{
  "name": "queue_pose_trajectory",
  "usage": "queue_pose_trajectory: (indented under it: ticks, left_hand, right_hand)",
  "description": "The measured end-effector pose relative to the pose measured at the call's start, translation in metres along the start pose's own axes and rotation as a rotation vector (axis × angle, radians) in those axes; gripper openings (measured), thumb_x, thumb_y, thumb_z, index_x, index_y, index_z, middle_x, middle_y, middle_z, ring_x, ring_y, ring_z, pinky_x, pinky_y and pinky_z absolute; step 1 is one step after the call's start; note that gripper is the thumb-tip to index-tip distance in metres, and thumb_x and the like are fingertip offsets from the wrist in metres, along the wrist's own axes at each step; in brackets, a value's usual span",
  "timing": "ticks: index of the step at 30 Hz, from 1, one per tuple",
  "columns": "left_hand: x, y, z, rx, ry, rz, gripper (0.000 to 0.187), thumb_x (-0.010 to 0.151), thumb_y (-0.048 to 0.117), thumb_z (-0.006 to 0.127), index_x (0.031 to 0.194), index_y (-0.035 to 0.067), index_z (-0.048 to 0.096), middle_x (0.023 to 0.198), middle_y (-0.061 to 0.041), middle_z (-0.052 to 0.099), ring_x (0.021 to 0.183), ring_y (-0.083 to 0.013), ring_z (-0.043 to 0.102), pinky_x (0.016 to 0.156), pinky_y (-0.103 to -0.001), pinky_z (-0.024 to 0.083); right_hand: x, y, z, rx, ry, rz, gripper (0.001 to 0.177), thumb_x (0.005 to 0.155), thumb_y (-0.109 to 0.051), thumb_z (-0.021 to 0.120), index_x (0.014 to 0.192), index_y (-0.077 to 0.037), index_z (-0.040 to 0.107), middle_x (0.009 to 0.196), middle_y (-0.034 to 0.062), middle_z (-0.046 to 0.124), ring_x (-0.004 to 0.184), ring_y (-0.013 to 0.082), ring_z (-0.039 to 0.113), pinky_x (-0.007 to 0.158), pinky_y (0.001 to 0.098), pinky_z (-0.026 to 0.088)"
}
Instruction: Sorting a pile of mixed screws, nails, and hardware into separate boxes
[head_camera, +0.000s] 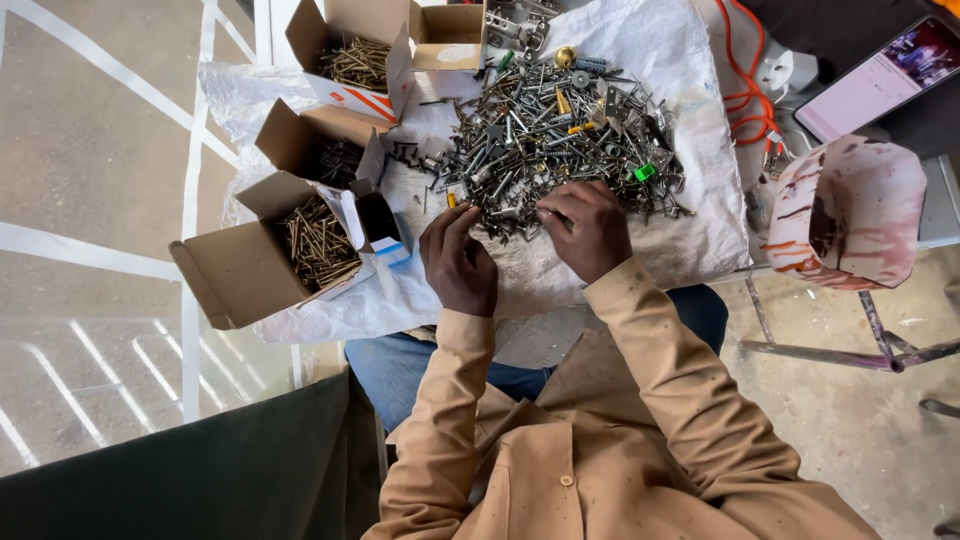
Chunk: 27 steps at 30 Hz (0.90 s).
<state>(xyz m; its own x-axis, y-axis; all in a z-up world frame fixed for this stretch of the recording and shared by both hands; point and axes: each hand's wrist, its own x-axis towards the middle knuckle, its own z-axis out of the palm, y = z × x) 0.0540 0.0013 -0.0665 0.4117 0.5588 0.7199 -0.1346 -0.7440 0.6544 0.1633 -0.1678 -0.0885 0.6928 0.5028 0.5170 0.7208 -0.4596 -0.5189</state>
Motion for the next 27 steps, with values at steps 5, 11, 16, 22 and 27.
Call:
queue_pose_trajectory:
  ticks: [5,11,16,22,27]
  left_hand:
    - [-0.003,-0.001,0.000,0.004,-0.012,0.016,0.040,0.081,-0.009,0.058,0.104,0.017,0.078,0.104,-0.001,0.074,0.103,-0.0271,0.070,0.097,-0.041,0.055]
    - [-0.004,-0.005,0.001,0.000,-0.038,0.013,0.040,0.080,-0.009,0.058,0.103,0.016,0.078,0.103,-0.001,0.074,0.101,-0.0267,0.070,0.096,-0.041,0.055]
    - [-0.002,-0.002,-0.001,-0.005,-0.059,0.000,0.040,0.080,-0.009,0.058,0.106,0.016,0.077,0.104,-0.003,0.073,0.101,-0.0283,0.070,0.096,-0.042,0.055]
    - [0.002,0.001,-0.003,-0.033,-0.006,-0.091,0.044,0.083,-0.008,0.053,0.114,0.016,0.074,0.118,-0.006,0.070,0.110,-0.0308,0.068,0.096,-0.042,0.056]
    - [-0.005,-0.009,-0.002,-0.125,-0.004,-0.191,0.049,0.083,-0.011,0.049,0.120,0.013,0.072,0.121,-0.009,0.067,0.113,-0.0345,0.067,0.092,-0.040,0.058]
  right_hand:
    - [-0.003,-0.007,-0.005,-0.052,-0.064,-0.010,0.026,0.082,-0.008,0.075,0.107,-0.014,0.080,0.102,0.0060,0.068,0.104,0.0299,0.066,0.091,0.0423,0.054]
    - [0.001,-0.023,-0.009,-0.099,-0.108,-0.057,0.033,0.080,-0.014,0.077,0.113,-0.015,0.076,0.107,0.0075,0.065,0.105,0.0318,0.063,0.092,0.0450,0.053]
    - [-0.001,-0.030,-0.005,-0.092,-0.088,-0.049,0.032,0.084,-0.019,0.080,0.115,-0.015,0.075,0.108,0.0079,0.064,0.105,0.0330,0.063,0.090,0.0462,0.053]
    - [-0.003,-0.033,0.005,-0.106,-0.124,-0.121,0.024,0.083,-0.011,0.075,0.106,-0.016,0.077,0.110,0.0063,0.066,0.112,0.0315,0.062,0.093,0.0461,0.052]
    - [-0.007,-0.020,0.010,-0.100,-0.071,-0.078,0.024,0.083,-0.003,0.066,0.099,-0.017,0.077,0.099,0.0027,0.062,0.105,0.0262,0.062,0.093,0.0400,0.052]
